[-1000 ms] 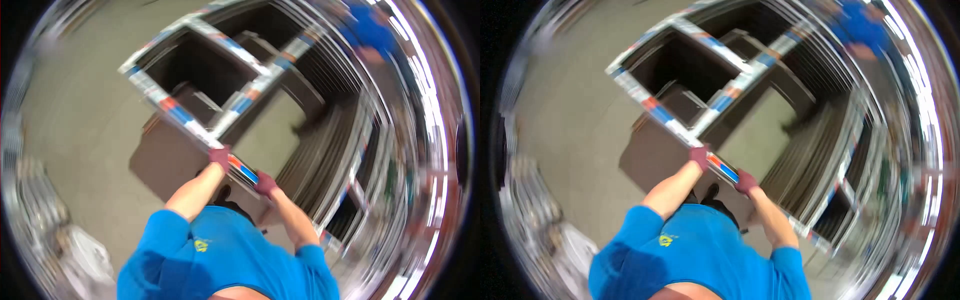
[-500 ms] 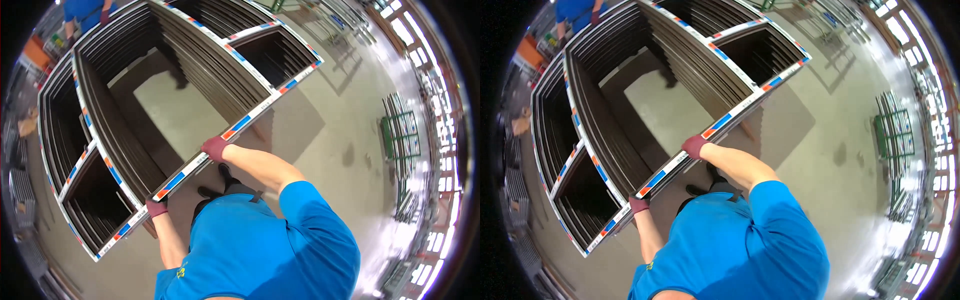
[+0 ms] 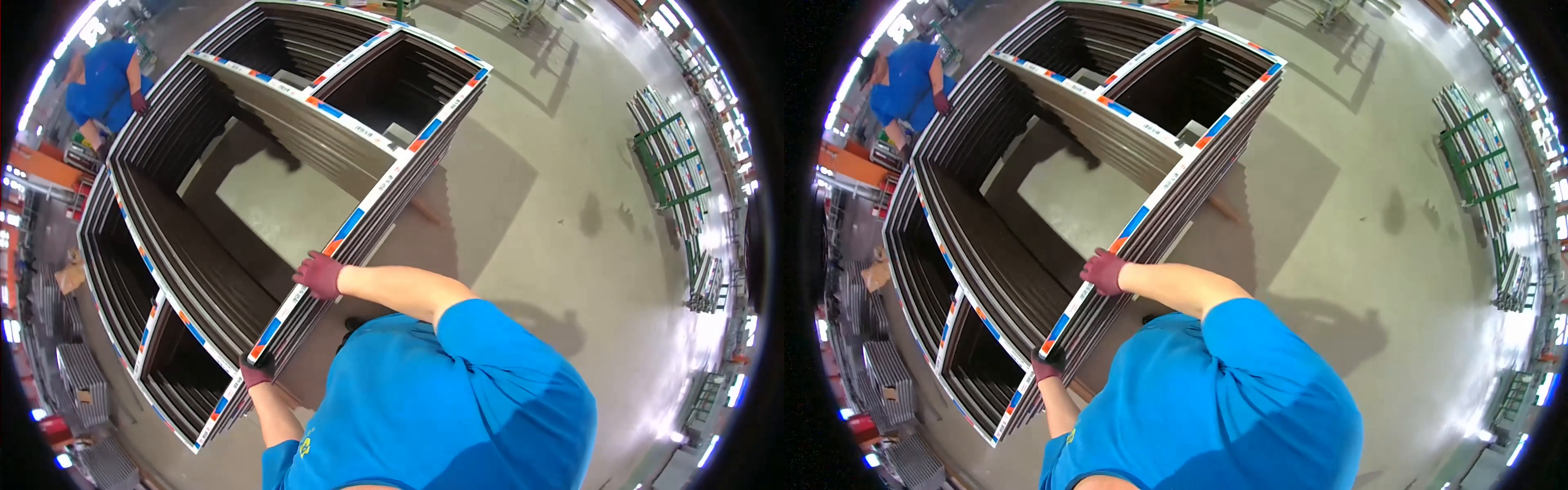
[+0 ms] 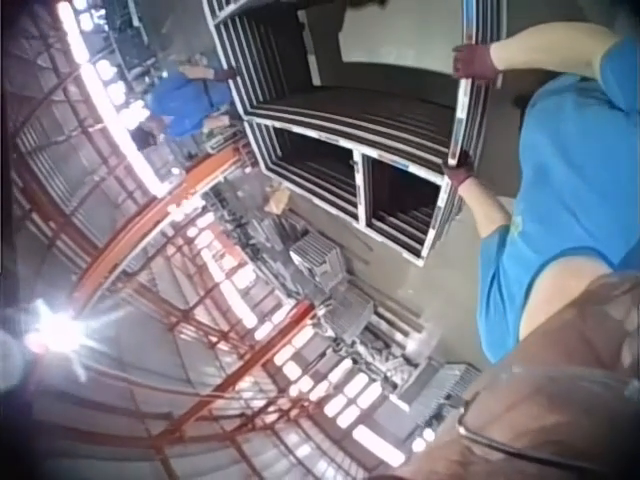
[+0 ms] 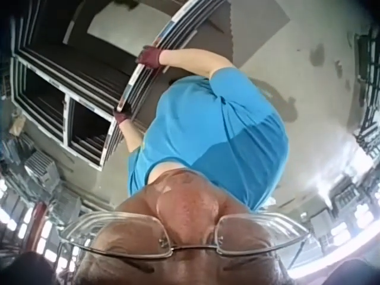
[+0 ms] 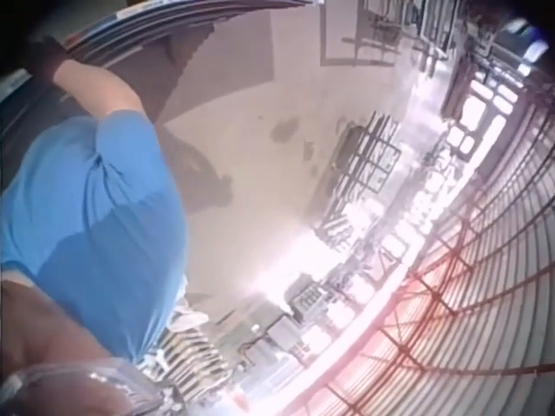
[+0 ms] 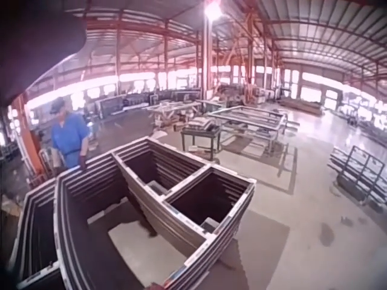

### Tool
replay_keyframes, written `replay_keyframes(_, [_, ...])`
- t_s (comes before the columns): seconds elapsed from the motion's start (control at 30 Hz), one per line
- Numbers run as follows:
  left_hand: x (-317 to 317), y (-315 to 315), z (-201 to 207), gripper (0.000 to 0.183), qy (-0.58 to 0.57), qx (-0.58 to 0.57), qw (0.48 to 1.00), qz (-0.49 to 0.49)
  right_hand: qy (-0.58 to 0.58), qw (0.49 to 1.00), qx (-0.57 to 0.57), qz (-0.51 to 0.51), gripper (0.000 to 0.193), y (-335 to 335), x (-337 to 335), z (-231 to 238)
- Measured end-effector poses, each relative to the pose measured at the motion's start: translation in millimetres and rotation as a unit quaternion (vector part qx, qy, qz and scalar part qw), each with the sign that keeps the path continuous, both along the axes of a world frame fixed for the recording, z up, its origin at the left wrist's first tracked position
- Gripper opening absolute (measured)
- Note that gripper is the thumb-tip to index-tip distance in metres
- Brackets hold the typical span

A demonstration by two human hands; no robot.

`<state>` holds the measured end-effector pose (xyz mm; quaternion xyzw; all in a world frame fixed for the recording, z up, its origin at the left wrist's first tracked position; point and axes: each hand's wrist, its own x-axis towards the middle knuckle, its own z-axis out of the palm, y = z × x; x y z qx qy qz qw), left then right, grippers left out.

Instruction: Assembling large metal window or door frames by joining aluminum profiles and securing them with an electric drill.

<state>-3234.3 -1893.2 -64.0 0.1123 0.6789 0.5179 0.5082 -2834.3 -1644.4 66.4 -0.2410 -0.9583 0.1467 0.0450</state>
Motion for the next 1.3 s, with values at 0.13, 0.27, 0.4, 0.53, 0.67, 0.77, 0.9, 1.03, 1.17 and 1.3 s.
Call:
replay_keyframes(0.13, [13,20,31,0.053,-0.235,-0.122,0.941,0.213,0.141,0.988,-0.049,-0.041,0.069,-24,98,12])
replay_keyframes(0.27, [62,40,10,0.063,-0.141,-0.097,0.962,0.214,0.139,0.899,-0.254,-0.328,0.071,-49,245,23])
replay_keyframes(0.4, [317,143,111,0.042,-0.013,-0.068,0.99,-0.124,0.247,0.793,-0.264,-0.491,0.068,-69,334,-57])
replay_keyframes(0.53, [494,263,171,0.04,0.249,0.138,0.74,-0.609,0.448,0.678,-0.339,-0.473,0.061,-25,372,25])
replay_keyframes(0.67, [649,319,225,0.035,0.05,0.225,0.489,-0.841,0.6,0.55,-0.35,-0.463,0.054,11,401,61])
replay_keyframes(0.77, [713,346,196,0.033,0.155,0.283,0.427,-0.845,0.436,0.617,-0.245,-0.608,0.052,32,464,3])
replay_keyframes(0.9, [802,377,223,0.028,0.178,0.423,0.318,-0.83,0.637,0.474,-0.388,-0.468,0.051,66,547,100])
replay_keyframes(1.03, [890,426,192,0.023,0.19,0.488,0.231,-0.82,0.656,0.441,-0.384,-0.477,0.049,97,616,117])
replay_keyframes(1.17, [975,472,168,0.032,0.201,0.432,0.133,-0.869,0.712,0.263,-0.334,-0.558,0.046,119,686,81])
replay_keyframes(1.3, [1043,531,150,0.038,0.2,0.348,0.189,-0.896,0.731,0.26,-0.266,-0.573,0.04,106,806,-23])
